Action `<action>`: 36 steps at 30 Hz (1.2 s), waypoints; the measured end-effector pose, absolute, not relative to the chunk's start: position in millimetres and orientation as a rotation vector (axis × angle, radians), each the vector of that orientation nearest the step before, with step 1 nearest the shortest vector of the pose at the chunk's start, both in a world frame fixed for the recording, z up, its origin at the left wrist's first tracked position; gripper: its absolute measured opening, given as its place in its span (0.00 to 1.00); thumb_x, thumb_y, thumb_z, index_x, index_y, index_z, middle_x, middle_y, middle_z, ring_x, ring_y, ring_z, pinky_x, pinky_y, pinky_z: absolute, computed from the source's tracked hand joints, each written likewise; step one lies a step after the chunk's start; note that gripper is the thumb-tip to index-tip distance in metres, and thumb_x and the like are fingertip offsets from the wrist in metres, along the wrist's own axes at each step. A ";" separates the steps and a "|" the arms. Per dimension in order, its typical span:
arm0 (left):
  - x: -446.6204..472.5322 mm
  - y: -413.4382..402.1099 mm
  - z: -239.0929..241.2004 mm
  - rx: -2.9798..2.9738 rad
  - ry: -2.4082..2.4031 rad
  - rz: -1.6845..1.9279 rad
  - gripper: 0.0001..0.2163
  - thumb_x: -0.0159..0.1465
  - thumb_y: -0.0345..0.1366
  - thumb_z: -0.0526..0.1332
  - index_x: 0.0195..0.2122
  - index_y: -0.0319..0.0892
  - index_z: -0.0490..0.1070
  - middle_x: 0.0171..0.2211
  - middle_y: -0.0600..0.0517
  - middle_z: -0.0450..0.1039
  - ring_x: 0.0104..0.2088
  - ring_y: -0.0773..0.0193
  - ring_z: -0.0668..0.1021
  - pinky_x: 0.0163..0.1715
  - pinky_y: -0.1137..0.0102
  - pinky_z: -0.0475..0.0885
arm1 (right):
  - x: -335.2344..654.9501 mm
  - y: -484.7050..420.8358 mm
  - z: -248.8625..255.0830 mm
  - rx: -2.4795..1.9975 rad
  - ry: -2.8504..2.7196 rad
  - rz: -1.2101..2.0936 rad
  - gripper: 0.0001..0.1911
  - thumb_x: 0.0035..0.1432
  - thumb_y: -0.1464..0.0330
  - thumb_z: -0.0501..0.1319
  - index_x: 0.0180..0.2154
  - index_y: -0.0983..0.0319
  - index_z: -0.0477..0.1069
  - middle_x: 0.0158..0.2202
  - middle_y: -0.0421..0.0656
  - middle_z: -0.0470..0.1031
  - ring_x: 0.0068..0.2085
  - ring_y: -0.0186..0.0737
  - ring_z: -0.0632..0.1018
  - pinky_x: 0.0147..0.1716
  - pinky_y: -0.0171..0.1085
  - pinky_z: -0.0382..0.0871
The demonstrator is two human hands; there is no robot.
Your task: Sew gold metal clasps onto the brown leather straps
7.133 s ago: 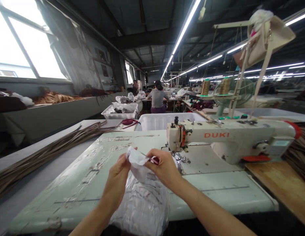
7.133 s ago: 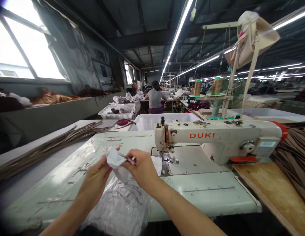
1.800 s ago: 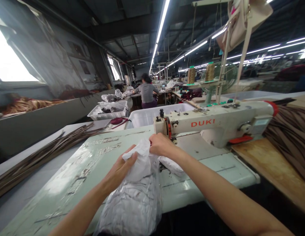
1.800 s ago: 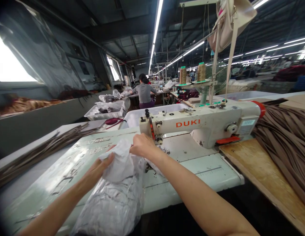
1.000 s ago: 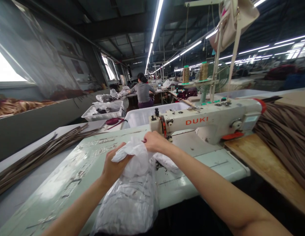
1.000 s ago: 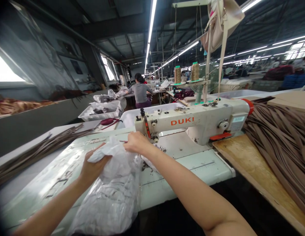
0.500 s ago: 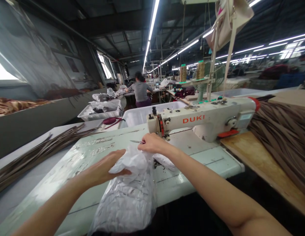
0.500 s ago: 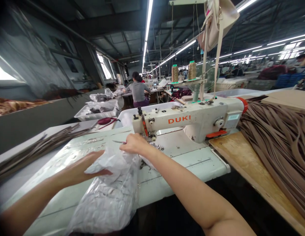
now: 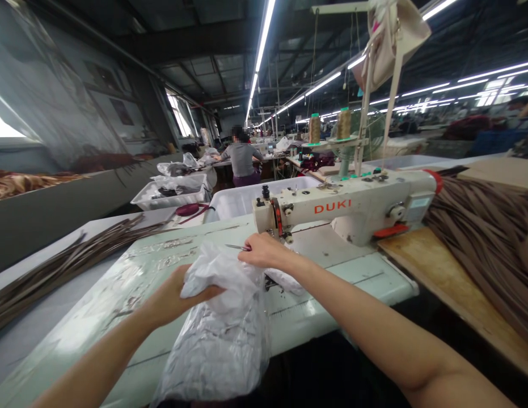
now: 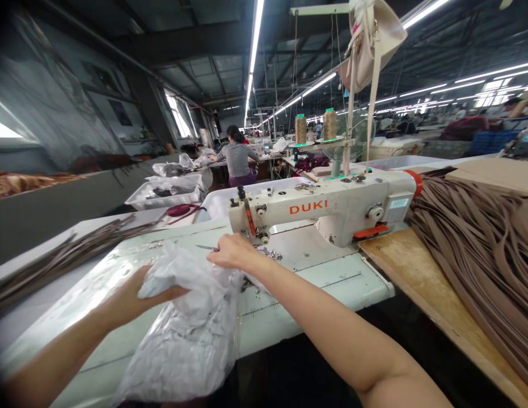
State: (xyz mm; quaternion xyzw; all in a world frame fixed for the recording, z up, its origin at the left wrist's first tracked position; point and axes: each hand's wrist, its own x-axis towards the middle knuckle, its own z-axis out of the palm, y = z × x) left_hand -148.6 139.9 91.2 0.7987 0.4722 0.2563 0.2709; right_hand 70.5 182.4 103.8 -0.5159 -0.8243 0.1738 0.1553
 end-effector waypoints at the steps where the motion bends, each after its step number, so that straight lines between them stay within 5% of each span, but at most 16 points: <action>1: -146.2 141.0 85.3 2.190 1.295 0.748 0.07 0.55 0.41 0.63 0.30 0.42 0.72 0.27 0.51 0.74 0.28 0.59 0.74 0.26 0.72 0.69 | 70.0 180.3 99.2 -1.452 -2.341 0.509 0.12 0.50 0.63 0.55 0.30 0.62 0.74 0.29 0.45 0.77 0.32 0.41 0.74 0.24 0.31 0.57; 8: -130.3 155.0 48.3 2.193 1.511 1.080 0.17 0.60 0.47 0.57 0.21 0.40 0.64 0.19 0.55 0.64 0.21 0.66 0.67 0.21 0.74 0.62 | 72.6 167.0 55.0 -1.331 -2.105 0.450 0.14 0.56 0.71 0.52 0.42 0.56 0.70 0.32 0.38 0.76 0.34 0.35 0.74 0.34 0.30 0.59; 12: -127.4 156.9 46.8 1.975 1.531 1.116 0.17 0.58 0.50 0.59 0.28 0.39 0.67 0.24 0.53 0.70 0.26 0.61 0.72 0.22 0.73 0.65 | 82.2 162.6 55.3 -1.321 -2.016 0.482 0.13 0.62 0.62 0.52 0.39 0.60 0.73 0.33 0.40 0.76 0.36 0.36 0.74 0.35 0.31 0.60; 15: -126.3 155.4 48.5 1.867 1.504 1.149 0.19 0.56 0.52 0.60 0.31 0.38 0.68 0.27 0.51 0.72 0.28 0.59 0.74 0.24 0.72 0.68 | 79.9 154.6 61.2 -1.111 -2.078 0.516 0.17 0.56 0.55 0.58 0.38 0.60 0.74 0.38 0.40 0.75 0.38 0.35 0.74 0.37 0.30 0.60; 18: -130.4 150.6 53.6 1.734 1.422 1.144 0.20 0.56 0.51 0.60 0.37 0.37 0.68 0.30 0.48 0.74 0.30 0.57 0.75 0.26 0.70 0.71 | 73.0 152.5 62.5 -1.153 -2.154 0.483 0.16 0.48 0.56 0.65 0.36 0.59 0.74 0.37 0.39 0.75 0.38 0.36 0.73 0.35 0.31 0.59; 23: -145.3 138.1 66.1 1.637 1.143 0.768 0.28 0.46 0.41 0.71 0.47 0.41 0.66 0.40 0.46 0.75 0.40 0.52 0.77 0.39 0.63 0.73 | 68.0 167.8 66.1 -1.312 -2.063 0.394 0.09 0.57 0.61 0.58 0.34 0.59 0.69 0.27 0.36 0.71 0.29 0.34 0.70 0.28 0.31 0.54; 31: -153.2 148.3 42.9 2.067 1.606 0.871 0.17 0.54 0.49 0.63 0.34 0.39 0.70 0.31 0.49 0.76 0.35 0.51 0.77 0.34 0.63 0.71 | 51.8 164.8 72.0 -1.193 -1.942 0.426 0.09 0.64 0.64 0.48 0.41 0.58 0.64 0.27 0.36 0.69 0.28 0.34 0.69 0.28 0.30 0.54; 36: -160.5 140.1 48.1 2.092 1.459 0.758 0.16 0.57 0.48 0.61 0.38 0.39 0.69 0.34 0.49 0.76 0.36 0.53 0.77 0.35 0.65 0.71 | 66.7 160.5 73.9 -1.239 -2.117 0.500 0.16 0.59 0.56 0.54 0.41 0.60 0.67 0.30 0.39 0.70 0.32 0.37 0.71 0.29 0.31 0.56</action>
